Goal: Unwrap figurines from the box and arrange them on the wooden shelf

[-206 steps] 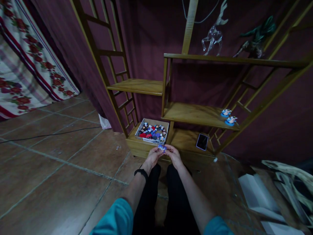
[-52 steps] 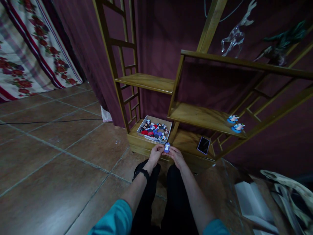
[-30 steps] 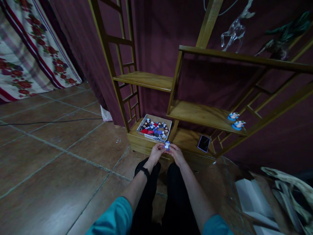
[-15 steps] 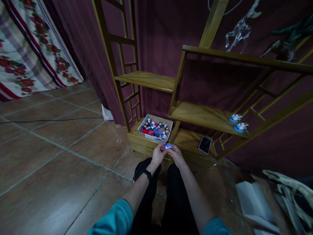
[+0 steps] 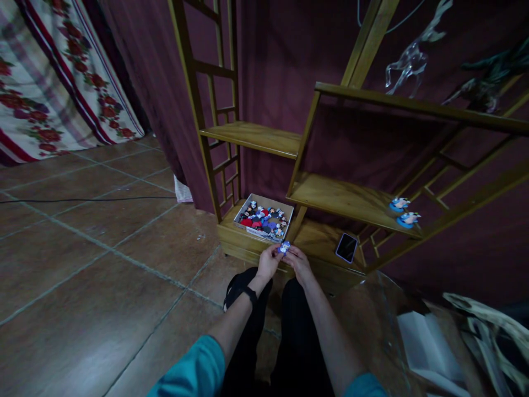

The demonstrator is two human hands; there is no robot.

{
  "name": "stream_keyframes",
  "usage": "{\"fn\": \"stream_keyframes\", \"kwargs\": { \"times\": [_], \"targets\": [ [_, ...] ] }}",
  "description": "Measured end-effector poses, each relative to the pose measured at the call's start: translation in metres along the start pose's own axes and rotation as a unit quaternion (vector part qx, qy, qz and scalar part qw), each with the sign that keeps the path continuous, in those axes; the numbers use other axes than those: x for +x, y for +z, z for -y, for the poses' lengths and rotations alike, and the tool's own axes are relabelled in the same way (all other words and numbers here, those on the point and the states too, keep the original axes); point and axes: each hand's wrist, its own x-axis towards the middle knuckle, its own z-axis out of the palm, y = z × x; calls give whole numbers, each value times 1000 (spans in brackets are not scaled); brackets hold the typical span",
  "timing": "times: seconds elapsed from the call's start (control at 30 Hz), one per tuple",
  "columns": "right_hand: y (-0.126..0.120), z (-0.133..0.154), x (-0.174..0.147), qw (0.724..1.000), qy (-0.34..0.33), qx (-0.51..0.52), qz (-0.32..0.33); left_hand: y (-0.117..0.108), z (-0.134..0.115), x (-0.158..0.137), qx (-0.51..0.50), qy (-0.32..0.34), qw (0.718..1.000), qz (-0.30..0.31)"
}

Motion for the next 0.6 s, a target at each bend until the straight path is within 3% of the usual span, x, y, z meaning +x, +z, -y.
{"fn": "stream_keyframes", "kwargs": {
  "times": [0.27,0.6],
  "targets": [
    [4,8,-6,1000,-10,-1,3,-2,-1,1,-127,-100,984,72],
    [3,1,-2,999,9,20,-31,-5,-8,-1,-154,-129,978,55]
  ]
}}
